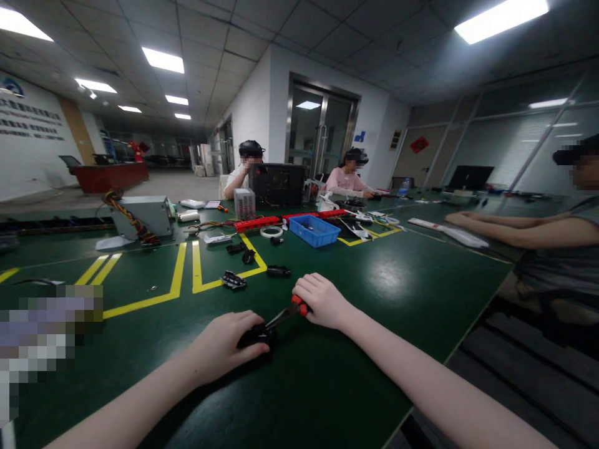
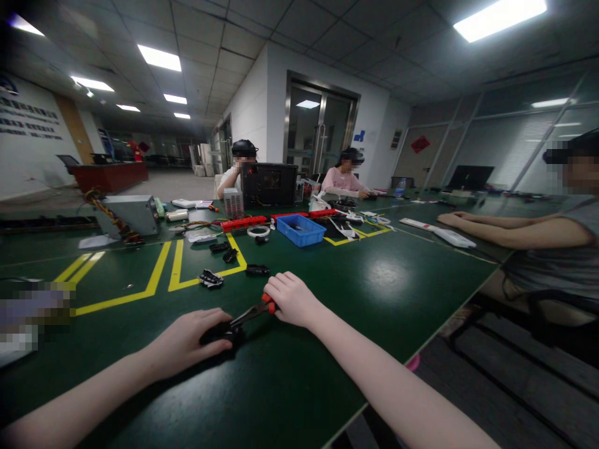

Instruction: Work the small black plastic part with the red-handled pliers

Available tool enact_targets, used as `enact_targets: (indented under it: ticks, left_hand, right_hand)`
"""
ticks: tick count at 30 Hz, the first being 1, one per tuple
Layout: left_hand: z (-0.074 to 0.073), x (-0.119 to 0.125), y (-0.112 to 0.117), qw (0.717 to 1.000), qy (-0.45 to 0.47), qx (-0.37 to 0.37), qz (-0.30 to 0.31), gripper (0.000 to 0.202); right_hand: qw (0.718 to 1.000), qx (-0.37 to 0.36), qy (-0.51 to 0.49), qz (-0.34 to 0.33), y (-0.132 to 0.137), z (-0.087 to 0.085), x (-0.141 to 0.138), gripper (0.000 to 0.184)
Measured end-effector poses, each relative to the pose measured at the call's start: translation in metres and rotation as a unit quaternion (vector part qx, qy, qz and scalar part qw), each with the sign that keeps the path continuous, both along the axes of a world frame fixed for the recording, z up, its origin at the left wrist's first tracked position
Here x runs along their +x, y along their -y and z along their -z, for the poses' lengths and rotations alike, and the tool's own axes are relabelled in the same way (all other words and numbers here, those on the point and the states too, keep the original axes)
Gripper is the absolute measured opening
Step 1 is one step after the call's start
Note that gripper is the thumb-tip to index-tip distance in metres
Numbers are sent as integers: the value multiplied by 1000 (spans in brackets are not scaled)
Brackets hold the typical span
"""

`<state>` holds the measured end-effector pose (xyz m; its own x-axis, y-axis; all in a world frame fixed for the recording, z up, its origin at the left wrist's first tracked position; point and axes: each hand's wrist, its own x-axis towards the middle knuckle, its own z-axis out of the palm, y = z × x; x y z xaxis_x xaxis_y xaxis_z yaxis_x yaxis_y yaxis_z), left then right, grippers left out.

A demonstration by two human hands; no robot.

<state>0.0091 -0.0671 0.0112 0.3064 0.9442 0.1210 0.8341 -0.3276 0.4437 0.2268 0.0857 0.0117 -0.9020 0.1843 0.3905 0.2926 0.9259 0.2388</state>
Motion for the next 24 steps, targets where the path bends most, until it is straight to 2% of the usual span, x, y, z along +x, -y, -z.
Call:
enact_targets:
  ticks: [16,24]
  left_hand:
    - [0,-1,0,1000,-7,-3,2,32]
    - [-9,4,6,1000,0,7,2,29]
  right_hand:
    - [1000,-12,22,6,1,-1,1,12]
    - [1000,-12,24,8,1,0,1,14]
